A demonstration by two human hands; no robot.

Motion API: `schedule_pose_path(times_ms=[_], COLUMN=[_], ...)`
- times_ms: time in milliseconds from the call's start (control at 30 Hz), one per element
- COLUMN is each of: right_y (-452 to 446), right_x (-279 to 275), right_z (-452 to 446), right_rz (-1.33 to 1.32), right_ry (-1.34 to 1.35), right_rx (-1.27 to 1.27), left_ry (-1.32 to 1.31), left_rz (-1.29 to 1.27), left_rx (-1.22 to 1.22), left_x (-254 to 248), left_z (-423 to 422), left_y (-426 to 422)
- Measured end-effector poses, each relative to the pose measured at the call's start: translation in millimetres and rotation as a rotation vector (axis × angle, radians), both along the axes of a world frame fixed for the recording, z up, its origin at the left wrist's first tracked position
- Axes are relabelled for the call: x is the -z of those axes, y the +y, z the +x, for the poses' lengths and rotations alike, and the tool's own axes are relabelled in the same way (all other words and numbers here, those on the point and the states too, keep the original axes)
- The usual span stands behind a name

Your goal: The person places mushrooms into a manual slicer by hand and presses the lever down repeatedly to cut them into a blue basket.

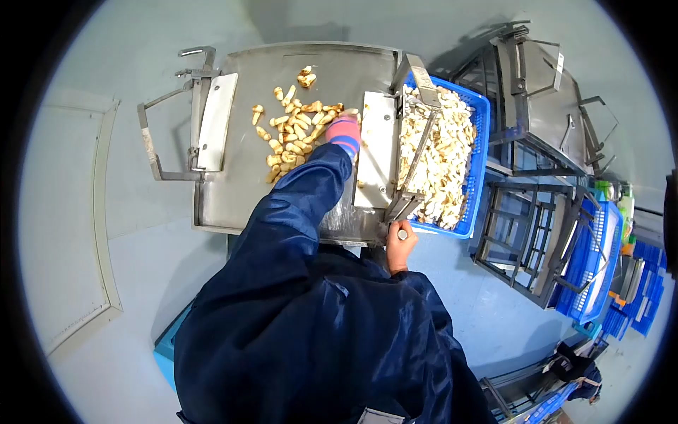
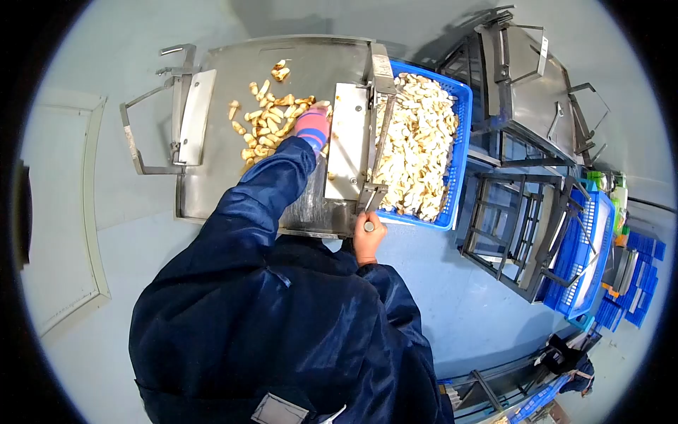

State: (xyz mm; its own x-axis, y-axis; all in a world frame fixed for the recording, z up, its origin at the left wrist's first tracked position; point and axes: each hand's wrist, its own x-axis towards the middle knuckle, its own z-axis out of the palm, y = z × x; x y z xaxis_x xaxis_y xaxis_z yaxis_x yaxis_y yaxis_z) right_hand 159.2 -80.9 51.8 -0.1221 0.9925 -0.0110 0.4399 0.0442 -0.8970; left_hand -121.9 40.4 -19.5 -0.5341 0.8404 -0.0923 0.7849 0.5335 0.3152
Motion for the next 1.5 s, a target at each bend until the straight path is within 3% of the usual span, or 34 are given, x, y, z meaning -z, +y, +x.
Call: schedule_pose_path(times_ms=[33,100,167,233,333,400,533,667,767,900,933,967,1033,1067,1167,1233,1267,1367,1433,1500], right_y=[0,0,1,1,8,12,17,16,20,23,21,20,9,5,5,16,14,5,7,10], right_x=[0,-3,-4,-1,-32,-48,-62,-57,-63,-66,-65,-64,-34,-14,-26,-71,-69,-22,-5,-55], right_z=[-1,-2,0,1,-9,-13,-15,-14,-15,-15,-15,-16,-10,-4,-8,-23,-20,-6,-1,-16], right_rz=[-0.004,0.027,0.028,-0.003,0.140,0.093,0.044,-0.019,-0.025,-0.088,-0.093,-0.095,0.134,0.145,0.092,0.065,0.028,0.170,0.075,0.085], right_ry=[-0.005,0.010,0.016,0.018,-0.022,-0.019,-0.027,-0.008,0.002,0.007,0.016,0.028,-0.010,-0.007,-0.057,0.012,-0.009,-0.029,-0.015,-0.010], right_rx=[0.006,0.000,-0.003,0.000,0.007,0.013,0.007,0.014,0.009,0.013,0.027,0.036,0.014,-0.017,0.029,0.064,0.053,-0.005,0.000,0.048], left_ry=[-0.041,-0.036,-0.025,-0.179,-0.271,-0.343,-0.321,-0.506,-0.388,-0.565,-0.836,-0.832,-0.821,-0.939,-0.750,-0.766,-0.593,-0.779,-0.760,-0.744], left_rz=[-0.083,-0.051,0.353,0.290,0.402,0.357,0.519,0.509,0.467,0.547,0.555,0.514,0.441,0.432,0.381,0.416,0.428,0.348,0.371,0.358], left_rx=[-0.002,0.002,-0.051,-0.140,-0.018,0.002,0.120,-0.045,-0.024,0.037,-0.041,-0.058,-0.093,-0.159,-0.122,-0.143,-0.116,-0.159,-0.151,-0.144], left_x=[-23,7,12,-29,-35,-33,-22,-19,-16,5,4,3,1,-13,-14,-12,-10,-20,-22,-16], left_z=[3,-7,4,29,75,90,87,91,90,96,100,103,108,111,109,112,113,113,110,111], left_y=[-8,-10,-31,-42,-51,-49,-46,-26,-7,3,1,-4,-12,-15,-18,-18,-20,-17,-11,-17])
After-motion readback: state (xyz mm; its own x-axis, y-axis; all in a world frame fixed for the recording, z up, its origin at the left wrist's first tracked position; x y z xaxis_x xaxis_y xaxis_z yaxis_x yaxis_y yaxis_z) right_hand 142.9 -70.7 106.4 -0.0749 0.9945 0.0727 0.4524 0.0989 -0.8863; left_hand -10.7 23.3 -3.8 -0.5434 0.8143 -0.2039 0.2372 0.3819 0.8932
